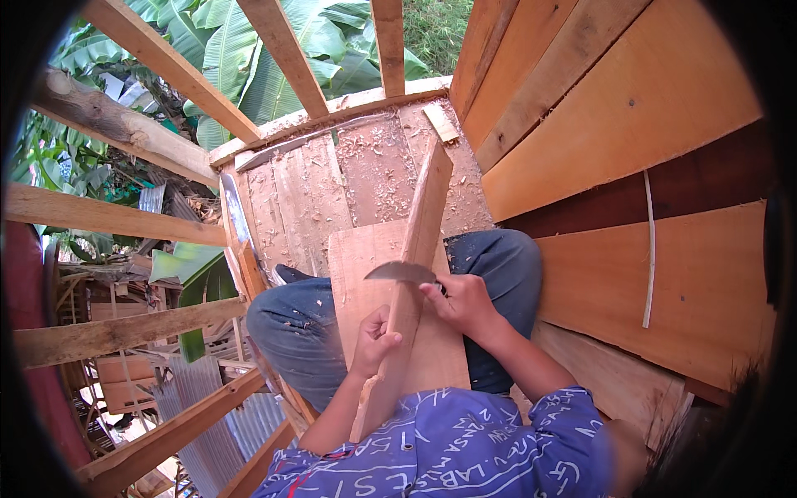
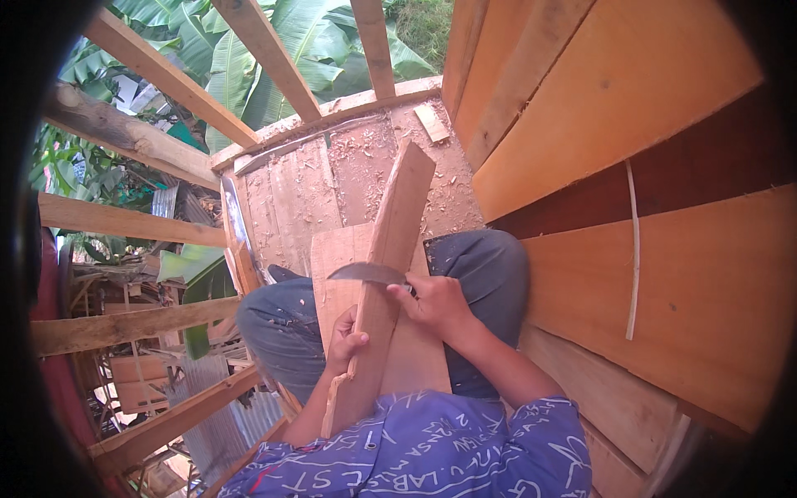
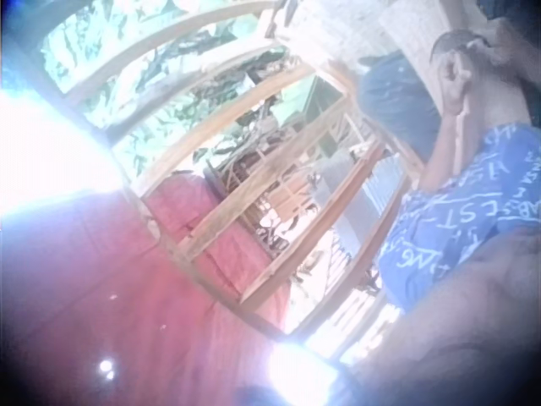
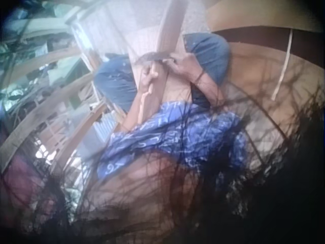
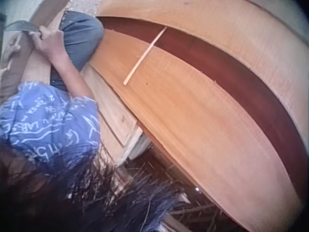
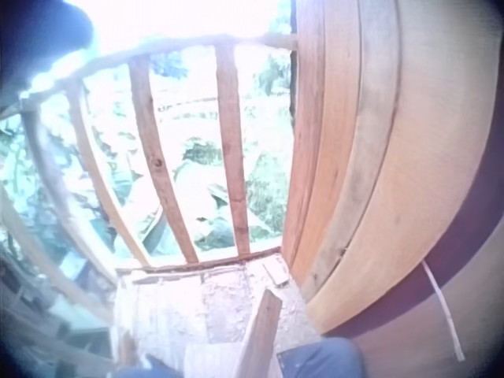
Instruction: The person sits cross-legged on a wooden floor and uses a curved knife to shave and shape a rectangular piece of light-colored wood. They hold the wood steady with their left hand and make repeated carving strokes with the knife in their right hand, removing thin shavings from the surface.
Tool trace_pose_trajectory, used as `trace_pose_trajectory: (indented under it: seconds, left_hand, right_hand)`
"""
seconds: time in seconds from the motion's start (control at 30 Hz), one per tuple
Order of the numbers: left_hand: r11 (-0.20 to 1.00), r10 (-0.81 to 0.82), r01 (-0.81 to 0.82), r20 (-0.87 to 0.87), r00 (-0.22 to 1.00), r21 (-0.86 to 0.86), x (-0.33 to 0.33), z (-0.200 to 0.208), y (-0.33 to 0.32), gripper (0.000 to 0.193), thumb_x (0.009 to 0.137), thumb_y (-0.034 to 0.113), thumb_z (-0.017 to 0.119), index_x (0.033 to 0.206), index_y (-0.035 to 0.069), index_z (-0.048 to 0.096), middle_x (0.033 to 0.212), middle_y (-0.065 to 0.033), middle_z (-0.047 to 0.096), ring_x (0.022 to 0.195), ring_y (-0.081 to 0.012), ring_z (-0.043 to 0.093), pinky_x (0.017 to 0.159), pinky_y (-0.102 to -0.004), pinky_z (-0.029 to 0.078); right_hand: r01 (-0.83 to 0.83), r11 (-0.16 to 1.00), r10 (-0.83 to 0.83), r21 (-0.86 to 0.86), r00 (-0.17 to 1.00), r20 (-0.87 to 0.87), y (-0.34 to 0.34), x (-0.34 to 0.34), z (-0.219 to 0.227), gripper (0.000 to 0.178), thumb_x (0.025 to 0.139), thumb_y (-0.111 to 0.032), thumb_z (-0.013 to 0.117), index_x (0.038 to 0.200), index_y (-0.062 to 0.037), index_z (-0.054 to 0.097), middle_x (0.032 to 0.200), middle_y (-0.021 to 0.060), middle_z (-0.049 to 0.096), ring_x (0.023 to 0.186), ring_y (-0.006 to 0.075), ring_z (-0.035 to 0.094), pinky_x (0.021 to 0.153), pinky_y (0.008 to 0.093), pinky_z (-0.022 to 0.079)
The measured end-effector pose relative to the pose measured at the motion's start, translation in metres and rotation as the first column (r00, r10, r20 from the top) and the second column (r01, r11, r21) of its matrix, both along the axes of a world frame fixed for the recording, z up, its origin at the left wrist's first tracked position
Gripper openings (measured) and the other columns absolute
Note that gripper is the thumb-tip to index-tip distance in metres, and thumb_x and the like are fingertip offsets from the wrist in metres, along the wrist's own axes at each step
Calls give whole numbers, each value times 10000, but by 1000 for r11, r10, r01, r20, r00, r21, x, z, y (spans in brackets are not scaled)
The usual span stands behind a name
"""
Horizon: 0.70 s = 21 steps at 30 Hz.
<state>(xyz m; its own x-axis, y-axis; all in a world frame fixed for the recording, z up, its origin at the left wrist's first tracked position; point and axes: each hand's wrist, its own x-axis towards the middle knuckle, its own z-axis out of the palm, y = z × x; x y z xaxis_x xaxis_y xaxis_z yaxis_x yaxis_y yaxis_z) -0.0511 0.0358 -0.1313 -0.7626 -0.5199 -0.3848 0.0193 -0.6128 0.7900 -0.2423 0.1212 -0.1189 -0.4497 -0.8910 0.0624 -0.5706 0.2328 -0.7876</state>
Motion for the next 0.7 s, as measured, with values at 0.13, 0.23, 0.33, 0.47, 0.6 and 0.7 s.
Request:
trace_pose_trajectory:
  seconds: [0.13,0.23,0.33,0.47,0.6,0.7]
  left_hand:
    - [999,9,-9,-9,1000,45,1,-2,-1,267,776,214,706,777,129,453,744,77,410,671,-20,372,598,-199,311]
    - [1000,-5,4,-27,1000,-21,4,-11,-1,258,775,216,705,782,127,463,747,75,420,675,-20,369,592,-196,308]
    - [999,-26,25,0,1000,-26,0,-2,-1,291,770,205,710,759,139,427,743,75,412,672,-21,364,586,-198,305]
    - [997,-43,43,-5,999,-62,-7,6,0,372,765,135,711,718,153,343,726,73,375,663,-29,355,581,-206,301]
    - [974,-56,56,7,998,-221,-19,27,9,406,769,84,704,699,147,308,720,58,364,664,-39,348,583,-214,303]
    - [913,-32,48,44,999,-406,-30,39,18,411,776,93,702,690,125,301,722,30,348,687,-76,360,611,-244,316]
  right_hand:
    - [157,984,-167,79,977,134,-1,-14,-18,460,1020,-318,487,786,59,610,581,178,557,497,143,510,494,354,425]
    - [200,959,-257,200,911,322,-1,-10,2,499,985,-393,526,811,60,641,646,265,580,596,366,632,554,400,474]
    - [20,989,-79,147,911,406,7,21,9,505,961,-417,569,855,66,671,642,231,609,569,284,632,547,367,467]
    - [-12,994,-60,112,781,622,10,28,-2,518,942,-434,605,808,60,683,592,107,620,572,161,605,542,344,458]
    - [-90,975,-94,205,664,742,10,24,4,518,923,-455,627,814,48,689,660,36,636,665,115,607,593,322,479]
    - [65,996,-86,61,507,858,14,37,7,542,894,-469,652,1032,55,647,865,85,670,796,128,626,688,290,510]
